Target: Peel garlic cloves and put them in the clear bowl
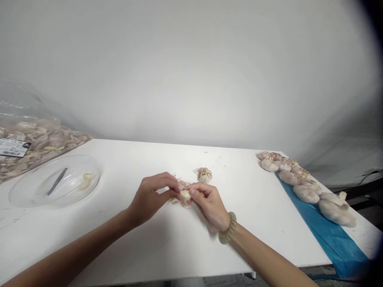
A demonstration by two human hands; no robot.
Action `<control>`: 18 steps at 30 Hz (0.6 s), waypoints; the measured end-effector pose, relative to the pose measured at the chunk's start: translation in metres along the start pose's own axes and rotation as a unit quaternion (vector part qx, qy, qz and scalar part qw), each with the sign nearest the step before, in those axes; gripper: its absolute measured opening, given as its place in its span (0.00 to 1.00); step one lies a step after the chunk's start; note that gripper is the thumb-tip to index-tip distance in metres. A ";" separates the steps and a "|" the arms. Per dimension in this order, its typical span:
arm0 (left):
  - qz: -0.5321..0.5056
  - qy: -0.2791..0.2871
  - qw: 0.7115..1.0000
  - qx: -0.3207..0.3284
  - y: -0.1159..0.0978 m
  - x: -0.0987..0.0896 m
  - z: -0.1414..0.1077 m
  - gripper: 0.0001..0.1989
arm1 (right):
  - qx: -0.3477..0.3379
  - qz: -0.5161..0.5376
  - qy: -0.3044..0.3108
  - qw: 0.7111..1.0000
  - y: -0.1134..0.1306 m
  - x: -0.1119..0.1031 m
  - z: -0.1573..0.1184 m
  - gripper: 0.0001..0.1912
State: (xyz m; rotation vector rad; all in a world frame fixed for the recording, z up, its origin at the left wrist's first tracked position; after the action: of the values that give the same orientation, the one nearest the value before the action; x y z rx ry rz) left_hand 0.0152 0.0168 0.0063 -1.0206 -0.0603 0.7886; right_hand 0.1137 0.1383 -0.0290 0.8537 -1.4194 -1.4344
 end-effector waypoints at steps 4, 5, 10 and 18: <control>0.004 0.004 1.000 0.004 0.002 0.001 -0.002 0.08 | -0.004 -0.005 0.000 1.000 -0.001 -0.003 0.001 0.08; 0.006 0.003 1.000 0.005 0.002 0.001 -0.002 0.08 | -0.005 -0.003 0.001 1.000 -0.001 -0.003 0.001 0.08; 0.010 -0.019 0.999 0.025 0.001 0.001 -0.002 0.06 | -0.004 0.012 -0.001 1.000 0.000 -0.003 0.000 0.07; 0.001 -0.026 0.999 0.045 -0.001 0.001 -0.003 0.06 | -0.007 0.011 0.000 1.000 0.001 -0.002 0.000 0.06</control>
State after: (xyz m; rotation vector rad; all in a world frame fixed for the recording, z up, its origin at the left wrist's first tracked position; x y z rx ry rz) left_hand 0.0174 0.0146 0.0055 -0.9161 -0.0671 0.8131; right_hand 0.1146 0.1405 -0.0284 0.8252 -1.4129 -1.4263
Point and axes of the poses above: each hand's wrist, its own z-axis towards the middle knuckle, its own x-axis out of the palm, y = z × x, the point moved 3 cm from there along z, towards the middle knuckle, and after that the axes turned 6 degrees about -z, right-handed, at the moved point
